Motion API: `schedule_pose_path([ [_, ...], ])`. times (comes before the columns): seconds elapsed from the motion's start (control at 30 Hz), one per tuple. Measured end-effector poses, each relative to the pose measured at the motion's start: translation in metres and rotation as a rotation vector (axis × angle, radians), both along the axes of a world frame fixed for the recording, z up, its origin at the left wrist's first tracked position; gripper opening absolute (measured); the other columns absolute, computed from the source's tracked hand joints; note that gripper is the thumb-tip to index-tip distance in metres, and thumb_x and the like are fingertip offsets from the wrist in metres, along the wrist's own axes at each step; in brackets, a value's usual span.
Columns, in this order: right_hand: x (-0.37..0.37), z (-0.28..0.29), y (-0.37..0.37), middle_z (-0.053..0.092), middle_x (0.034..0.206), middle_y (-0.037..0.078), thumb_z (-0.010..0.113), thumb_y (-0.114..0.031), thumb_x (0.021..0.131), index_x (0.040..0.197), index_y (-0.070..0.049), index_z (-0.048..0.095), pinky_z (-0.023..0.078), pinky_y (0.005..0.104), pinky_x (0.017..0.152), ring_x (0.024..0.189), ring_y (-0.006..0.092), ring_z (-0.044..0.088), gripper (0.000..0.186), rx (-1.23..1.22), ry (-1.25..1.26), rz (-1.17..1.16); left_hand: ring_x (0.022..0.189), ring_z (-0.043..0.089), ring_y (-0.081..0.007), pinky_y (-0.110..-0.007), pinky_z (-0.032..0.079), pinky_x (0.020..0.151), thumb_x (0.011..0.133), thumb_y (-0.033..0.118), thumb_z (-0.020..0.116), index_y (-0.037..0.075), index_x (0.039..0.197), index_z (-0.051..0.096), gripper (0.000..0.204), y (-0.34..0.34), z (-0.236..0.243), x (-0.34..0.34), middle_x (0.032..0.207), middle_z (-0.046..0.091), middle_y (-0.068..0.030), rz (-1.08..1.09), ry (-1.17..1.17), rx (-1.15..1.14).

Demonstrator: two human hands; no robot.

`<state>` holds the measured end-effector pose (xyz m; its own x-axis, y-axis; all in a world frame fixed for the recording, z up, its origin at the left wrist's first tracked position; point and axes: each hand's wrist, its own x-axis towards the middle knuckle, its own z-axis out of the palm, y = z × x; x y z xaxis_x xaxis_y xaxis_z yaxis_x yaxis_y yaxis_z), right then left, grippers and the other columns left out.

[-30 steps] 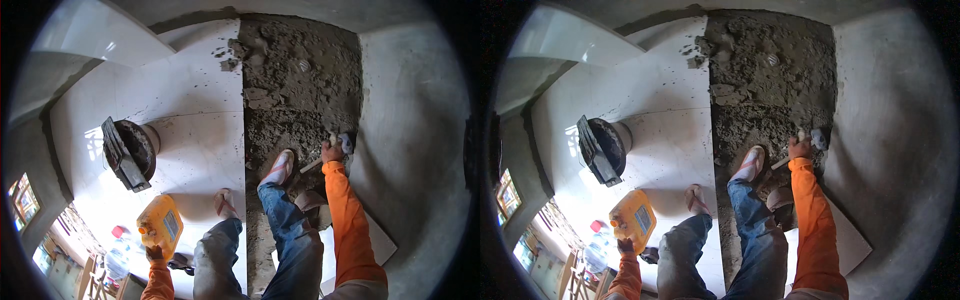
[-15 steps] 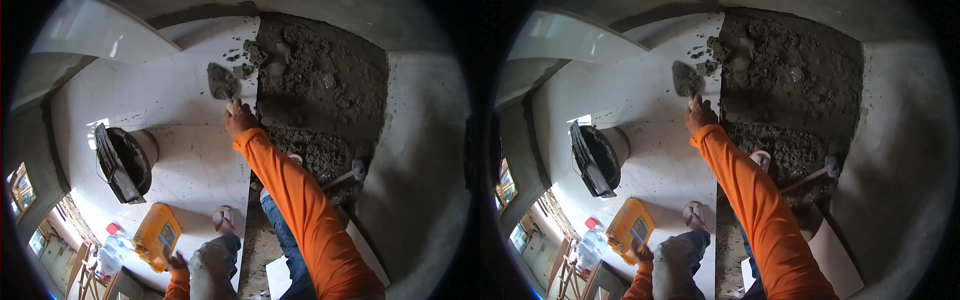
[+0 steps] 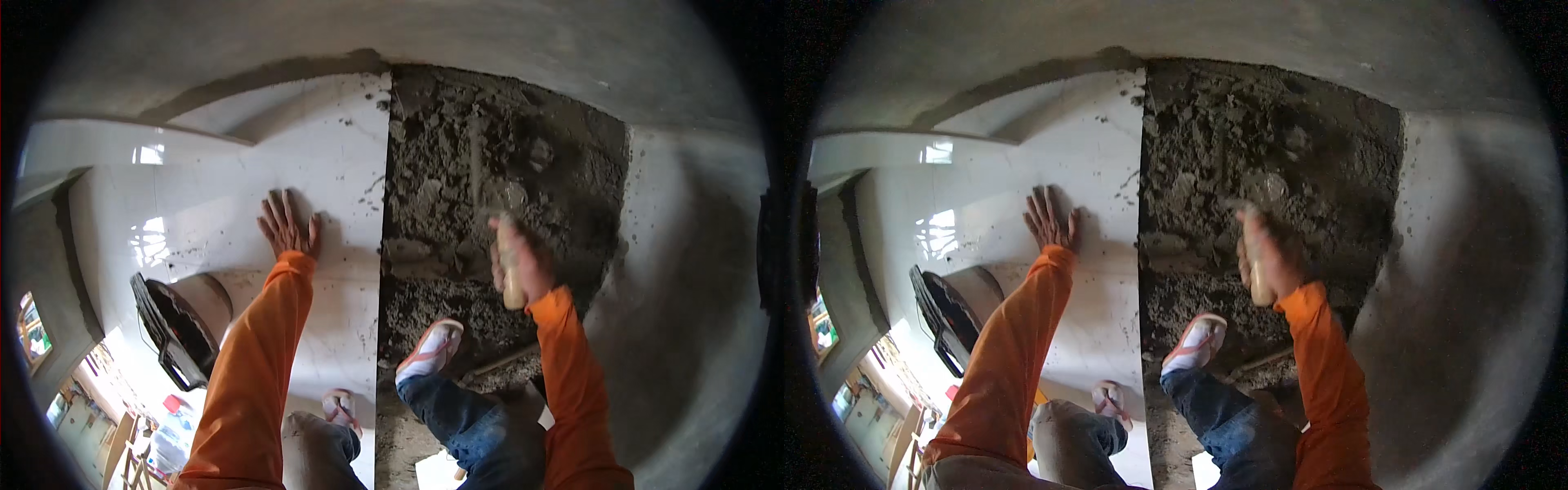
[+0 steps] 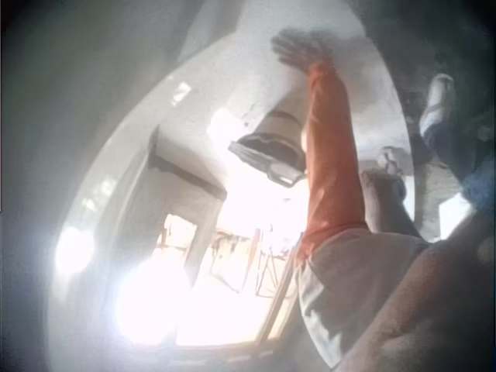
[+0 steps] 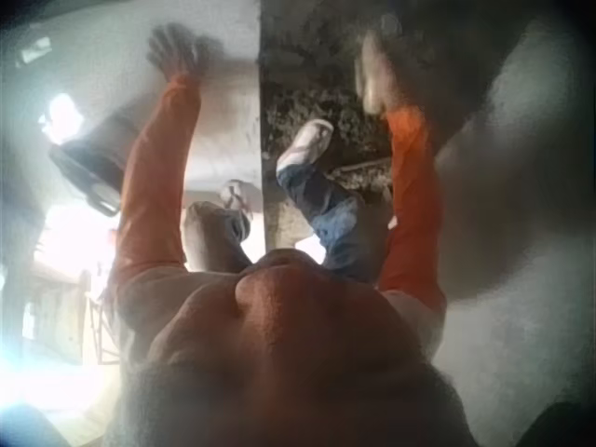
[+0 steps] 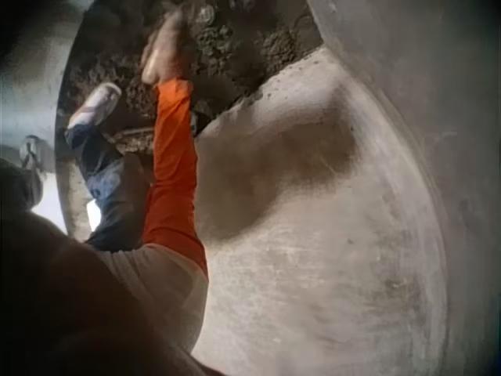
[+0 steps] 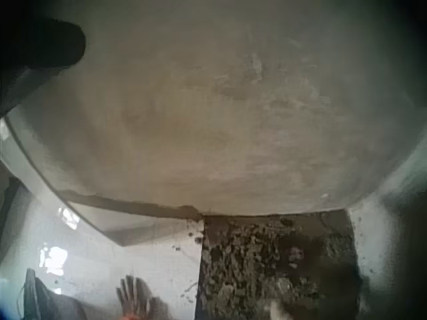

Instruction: The person spreads and levels wet cement on a floor section using a hand trowel and a rectangular float, while touching the edges of the installed floor tiles.

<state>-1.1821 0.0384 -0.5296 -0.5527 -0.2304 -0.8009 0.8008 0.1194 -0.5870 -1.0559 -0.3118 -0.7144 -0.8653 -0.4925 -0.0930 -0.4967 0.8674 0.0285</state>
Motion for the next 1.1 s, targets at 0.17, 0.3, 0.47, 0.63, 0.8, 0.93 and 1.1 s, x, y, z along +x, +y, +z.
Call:
schedule_pose_path([
  [0.17,0.007,-0.056,-0.043,0.063,0.088,0.018,0.061,-0.026,0.084,0.104,-0.005,0.057,0.049,0.0404,0.064,0.075,0.0343,0.062,0.029,0.371,0.767,0.460,0.140,0.002,-0.0323,-0.052,0.002,0.110,0.085,0.041,0.045,0.011,0.145,0.014,0.074,0.003,0.009,0.004,0.151,0.007,-0.0134,-0.021,-0.084,0.051],
  [0.3,-0.010,-0.088,-0.111,0.061,0.096,0.021,0.056,-0.031,0.085,0.103,-0.007,0.056,0.050,0.0448,0.070,0.082,0.0379,0.061,0.030,0.572,0.778,0.738,0.139,0.001,-0.0369,-0.054,0.001,0.109,0.082,0.044,0.044,0.004,0.143,0.015,0.080,-0.001,0.017,-0.001,0.150,0.007,-0.0193,-0.055,-0.148,0.058],
  [0.47,-0.046,-0.081,-0.095,0.062,0.088,0.019,0.052,-0.029,0.089,0.100,-0.004,0.054,0.050,0.0431,0.064,0.072,0.0327,0.062,0.028,0.461,0.829,0.441,0.138,0.003,-0.0396,-0.057,0.000,0.108,0.081,0.046,0.045,-0.002,0.142,0.014,0.083,-0.009,0.009,-0.002,0.149,0.008,-0.0241,-0.095,-0.126,0.031],
  [0.63,-0.032,-0.047,0.031,0.051,0.069,0.000,0.051,-0.051,0.088,0.092,-0.009,0.053,0.042,0.0274,0.046,0.051,0.0109,0.048,0.042,0.080,0.227,-0.115,0.138,0.000,-0.0396,-0.054,0.001,0.109,0.083,0.044,0.047,-0.005,0.141,0.009,0.085,-0.003,0.008,-0.050,0.148,0.005,-0.0257,-0.268,-0.015,0.089],
  [0.8,0.041,-0.057,0.101,0.057,0.077,0.005,0.054,-0.048,0.087,0.095,-0.005,0.055,0.045,0.0308,0.052,0.057,0.0156,0.054,0.043,0.438,0.746,-0.119,0.140,-0.001,-0.0325,-0.047,-0.003,0.111,0.089,0.057,0.030,-0.002,0.143,0.013,0.081,0.073,-0.002,-0.207,0.151,0.005,-0.0174,-0.063,0.150,0.126],
  [0.93,0.091,-0.058,0.113,0.059,0.097,0.015,0.056,-0.046,0.087,0.113,-0.001,0.053,0.049,0.0378,0.068,0.079,0.0254,0.060,0.052,0.523,0.403,-0.172,0.138,0.013,-0.0313,-0.044,0.004,0.112,0.092,0.053,0.030,-0.002,0.140,0.022,0.074,0.129,-0.009,-0.232,0.147,0.020,-0.0197,-0.261,0.312,0.417],
  [1.1,0.099,-0.056,0.085,0.063,0.097,0.018,0.053,-0.038,0.089,0.118,-0.001,0.050,0.048,0.0431,0.071,0.087,0.0320,0.062,0.047,0.777,0.718,-0.007,0.135,0.021,-0.0357,-0.045,0.016,0.110,0.088,0.036,0.051,-0.001,0.138,0.028,0.067,0.141,0.009,-0.141,0.144,0.026,-0.0223,-0.274,0.716,0.725],
])
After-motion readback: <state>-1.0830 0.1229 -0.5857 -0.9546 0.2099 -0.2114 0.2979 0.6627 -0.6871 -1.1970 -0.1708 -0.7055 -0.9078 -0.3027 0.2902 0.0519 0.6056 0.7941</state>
